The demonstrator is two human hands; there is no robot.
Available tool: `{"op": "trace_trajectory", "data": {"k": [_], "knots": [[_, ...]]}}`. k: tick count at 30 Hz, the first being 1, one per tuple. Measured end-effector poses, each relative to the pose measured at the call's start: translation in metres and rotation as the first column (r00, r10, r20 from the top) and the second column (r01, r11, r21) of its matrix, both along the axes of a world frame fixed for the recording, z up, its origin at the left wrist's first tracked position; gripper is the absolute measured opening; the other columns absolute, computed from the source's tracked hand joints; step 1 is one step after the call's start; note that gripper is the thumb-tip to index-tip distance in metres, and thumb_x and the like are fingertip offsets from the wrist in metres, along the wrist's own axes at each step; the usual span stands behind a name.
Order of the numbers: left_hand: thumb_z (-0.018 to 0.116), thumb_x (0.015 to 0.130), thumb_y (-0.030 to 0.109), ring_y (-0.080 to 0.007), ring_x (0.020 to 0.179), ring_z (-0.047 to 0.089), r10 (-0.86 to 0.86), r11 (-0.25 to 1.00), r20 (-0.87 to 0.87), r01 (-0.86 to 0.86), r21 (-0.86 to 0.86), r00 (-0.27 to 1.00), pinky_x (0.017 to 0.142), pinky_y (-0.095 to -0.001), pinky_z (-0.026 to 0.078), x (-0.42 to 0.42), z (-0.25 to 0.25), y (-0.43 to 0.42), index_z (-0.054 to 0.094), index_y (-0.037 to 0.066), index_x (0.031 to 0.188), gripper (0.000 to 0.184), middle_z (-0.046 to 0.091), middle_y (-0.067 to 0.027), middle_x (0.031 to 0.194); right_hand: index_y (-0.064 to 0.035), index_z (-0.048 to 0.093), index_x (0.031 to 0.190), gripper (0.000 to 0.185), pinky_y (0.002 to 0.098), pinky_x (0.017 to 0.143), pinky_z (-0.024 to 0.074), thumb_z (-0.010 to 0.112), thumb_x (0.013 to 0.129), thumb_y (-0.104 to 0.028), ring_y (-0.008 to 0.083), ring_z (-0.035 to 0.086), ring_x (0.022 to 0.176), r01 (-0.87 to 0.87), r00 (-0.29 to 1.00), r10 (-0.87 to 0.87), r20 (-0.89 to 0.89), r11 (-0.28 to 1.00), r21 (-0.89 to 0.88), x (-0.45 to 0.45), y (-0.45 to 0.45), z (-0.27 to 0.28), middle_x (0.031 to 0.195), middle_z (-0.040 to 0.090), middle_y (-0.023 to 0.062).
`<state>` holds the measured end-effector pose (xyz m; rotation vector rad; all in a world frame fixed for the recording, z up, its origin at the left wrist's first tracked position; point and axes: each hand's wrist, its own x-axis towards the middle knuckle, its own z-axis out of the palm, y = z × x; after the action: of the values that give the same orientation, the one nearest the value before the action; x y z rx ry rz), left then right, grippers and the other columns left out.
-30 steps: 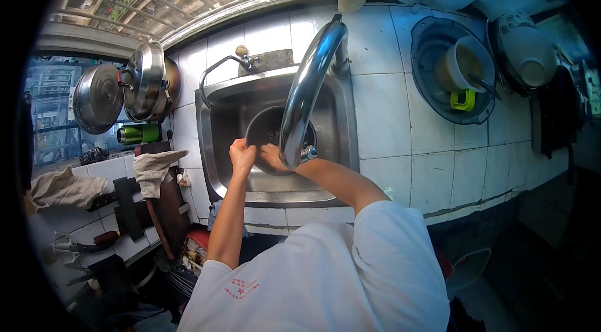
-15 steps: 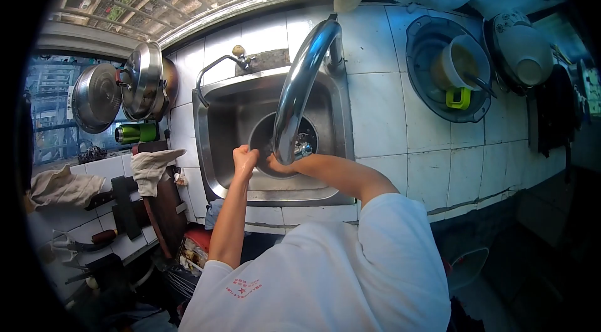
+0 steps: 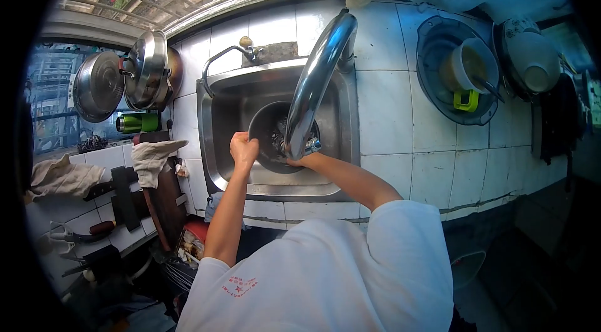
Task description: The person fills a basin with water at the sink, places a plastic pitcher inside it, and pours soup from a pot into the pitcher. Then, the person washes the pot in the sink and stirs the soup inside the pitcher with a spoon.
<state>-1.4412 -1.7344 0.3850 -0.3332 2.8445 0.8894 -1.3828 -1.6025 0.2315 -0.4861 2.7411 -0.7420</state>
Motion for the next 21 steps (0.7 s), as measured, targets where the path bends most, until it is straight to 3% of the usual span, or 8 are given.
{"op": "trace_trajectory", "data": {"k": [1,5,7,11,15,17,19,21], "knots": [[0.061,0.067,0.014,-0.0292,0.082,0.062,0.066,0.998,-0.005,-0.066,-0.004,0.998,0.075,-0.0360,0.046,0.003,0.000,0.002,0.066,0.001,0.065,0.014,0.064,-0.0121,0.087,-0.0027,0.060,0.098,0.024,0.0400,0.074,0.0480,0.052,0.077,-0.013,0.0359,0.060,0.085,0.244,0.836,-0.131,0.533,0.958,-0.148,-0.006,0.005,0.042,0.092,0.061,0.0216],[0.059,0.066,0.012,-0.0286,0.083,0.061,0.148,0.988,-0.053,-0.150,-0.043,0.988,0.076,-0.0369,0.046,0.007,-0.002,0.016,0.066,0.003,0.064,0.012,0.064,-0.0098,0.089,-0.0039,0.059,0.102,0.028,0.0380,0.077,0.0477,0.054,0.078,-0.016,0.0341,0.060,0.090,0.293,0.856,-0.232,0.462,0.954,-0.063,-0.006,-0.038,-0.011,0.098,0.061,0.0202],[0.058,0.065,0.011,-0.0286,0.082,0.061,0.144,0.987,-0.073,-0.149,-0.063,0.987,0.076,-0.0371,0.046,0.010,0.000,0.019,0.066,0.003,0.064,0.011,0.064,-0.0094,0.088,-0.0022,0.060,0.102,0.032,0.0362,0.079,0.0472,0.061,0.074,-0.017,0.0324,0.060,0.093,0.603,0.657,-0.364,0.660,0.780,-0.170,0.000,-0.052,0.001,0.101,0.062,0.0192],[0.056,0.062,0.009,-0.0283,0.082,0.062,0.089,0.990,-0.092,-0.098,-0.097,0.992,0.076,-0.0374,0.047,0.014,0.002,0.017,0.067,0.004,0.064,0.012,0.065,-0.0099,0.088,0.0028,0.061,0.097,0.035,0.0350,0.078,0.0468,0.067,0.068,-0.015,0.0282,0.060,0.093,0.826,0.396,-0.514,0.761,0.561,-0.051,0.004,-0.075,0.029,0.099,0.062,0.0180],[0.057,0.061,0.011,-0.0289,0.076,0.062,0.145,0.975,-0.074,-0.155,-0.158,0.987,0.071,-0.0375,0.047,0.024,-0.018,0.009,0.066,0.003,0.063,0.013,0.065,-0.0133,0.079,0.0021,0.062,0.091,0.025,0.0305,0.066,0.0458,0.064,0.070,-0.010,0.0206,0.059,0.081,0.917,0.298,-0.357,0.885,0.364,-0.162,-0.011,-0.087,0.044,0.090,0.062,0.0123],[0.057,0.061,0.015,-0.0305,0.065,0.062,0.198,0.977,0.198,-0.178,-0.116,0.960,0.064,-0.0377,0.046,0.029,-0.015,-0.002,0.065,0.002,0.062,0.016,0.061,-0.0168,0.064,-0.0005,0.061,0.089,0.017,0.0281,0.059,0.0454,0.061,0.075,-0.011,0.0169,0.059,0.073,0.929,0.296,-0.183,0.938,0.283,-0.238,-0.016,-0.085,0.028,0.084,0.062,0.0088],[0.057,0.060,0.015,-0.0310,0.060,0.061,0.190,0.981,0.127,-0.184,-0.057,0.973,0.061,-0.0380,0.046,0.037,-0.015,0.002,0.064,0.001,0.060,0.016,0.058,-0.0176,0.058,-0.0017,0.061,0.087,0.015,0.0275,0.058,0.0455,0.059,0.077,-0.013,0.0154,0.059,0.071,0.931,0.307,-0.074,0.949,0.231,-0.283,-0.014,-0.084,-0.002,0.081,0.062,0.0074],[0.056,0.059,0.016,-0.0309,0.053,0.058,0.189,0.982,0.075,-0.186,-0.046,0.979,0.058,-0.0388,0.044,0.043,-0.032,-0.004,0.061,0.001,0.056,0.016,0.054,-0.0178,0.051,-0.0052,0.061,0.081,0.016,0.0266,0.057,0.0463,0.059,0.080,-0.021,0.0146,0.058,0.066,0.970,0.239,0.110,0.965,0.009,-0.241,-0.021,-0.072,0.016,0.070,0.060,0.0047]]}}
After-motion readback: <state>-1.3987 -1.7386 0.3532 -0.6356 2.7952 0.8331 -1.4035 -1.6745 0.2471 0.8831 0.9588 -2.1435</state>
